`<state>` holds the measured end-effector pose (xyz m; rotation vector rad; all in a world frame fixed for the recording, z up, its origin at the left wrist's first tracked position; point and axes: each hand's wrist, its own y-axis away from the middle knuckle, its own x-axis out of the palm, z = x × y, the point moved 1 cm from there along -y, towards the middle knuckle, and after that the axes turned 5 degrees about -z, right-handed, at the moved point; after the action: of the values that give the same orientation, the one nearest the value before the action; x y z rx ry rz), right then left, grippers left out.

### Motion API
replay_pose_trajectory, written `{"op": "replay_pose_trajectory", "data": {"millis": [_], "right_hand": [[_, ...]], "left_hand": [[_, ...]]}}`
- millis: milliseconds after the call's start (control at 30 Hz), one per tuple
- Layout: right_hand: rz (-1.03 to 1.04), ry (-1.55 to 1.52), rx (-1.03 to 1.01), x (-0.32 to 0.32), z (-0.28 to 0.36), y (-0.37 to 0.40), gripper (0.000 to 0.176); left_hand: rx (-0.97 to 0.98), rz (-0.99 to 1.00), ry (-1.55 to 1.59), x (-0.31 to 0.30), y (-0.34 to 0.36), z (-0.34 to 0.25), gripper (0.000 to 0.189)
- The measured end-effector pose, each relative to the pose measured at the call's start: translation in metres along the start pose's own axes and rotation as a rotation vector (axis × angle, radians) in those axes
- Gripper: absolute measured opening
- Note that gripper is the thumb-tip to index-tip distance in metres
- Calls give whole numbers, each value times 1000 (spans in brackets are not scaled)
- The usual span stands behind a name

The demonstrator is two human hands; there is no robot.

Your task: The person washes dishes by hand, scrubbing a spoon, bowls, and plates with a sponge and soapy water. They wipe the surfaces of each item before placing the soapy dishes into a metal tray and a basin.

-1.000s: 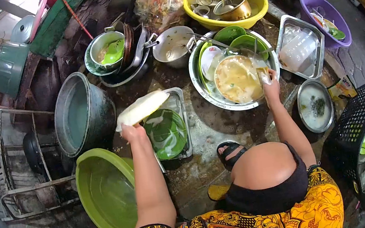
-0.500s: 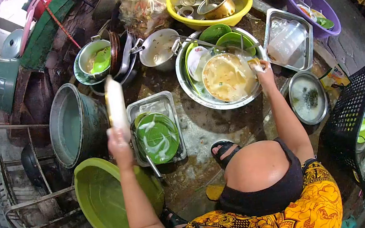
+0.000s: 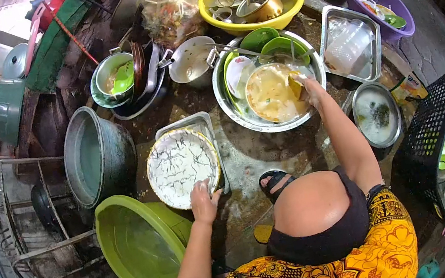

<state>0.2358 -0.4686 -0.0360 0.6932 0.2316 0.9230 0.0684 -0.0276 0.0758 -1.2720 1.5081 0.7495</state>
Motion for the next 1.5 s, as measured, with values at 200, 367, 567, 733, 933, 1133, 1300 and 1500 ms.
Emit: {"op": "replay_pose_trajectory", "data": {"millis": [200,367,567,733,933,1133,1300,1500], "right_hand": [[114,-55,41,3,12,12,40],[186,-184,133,-2,20,26,42],[234,-316,111,-10,31,46,42],[274,-321,121,-22,41,63,40],[394,-286,82,-23,44,75,43],[480,-288,70,-6,65,102,49],[569,-284,60,23,73,131,47],[651,-368,89,49,61,136,44]], "left_hand": [[35,-89,328,27,-58,-58,32],[-309,63,893,84,-130,-103,36],[-916,222,1425,126,-180,-123,39],[-990,198,1527,144,-201,-136,24],[-1040,344,1334,169,-201,-118,31],[-272,100,691,146,-175,-138,62],[-103,43,804,149,-170,-143,58],[-72,59,726,109,-163,-170,42]]}}
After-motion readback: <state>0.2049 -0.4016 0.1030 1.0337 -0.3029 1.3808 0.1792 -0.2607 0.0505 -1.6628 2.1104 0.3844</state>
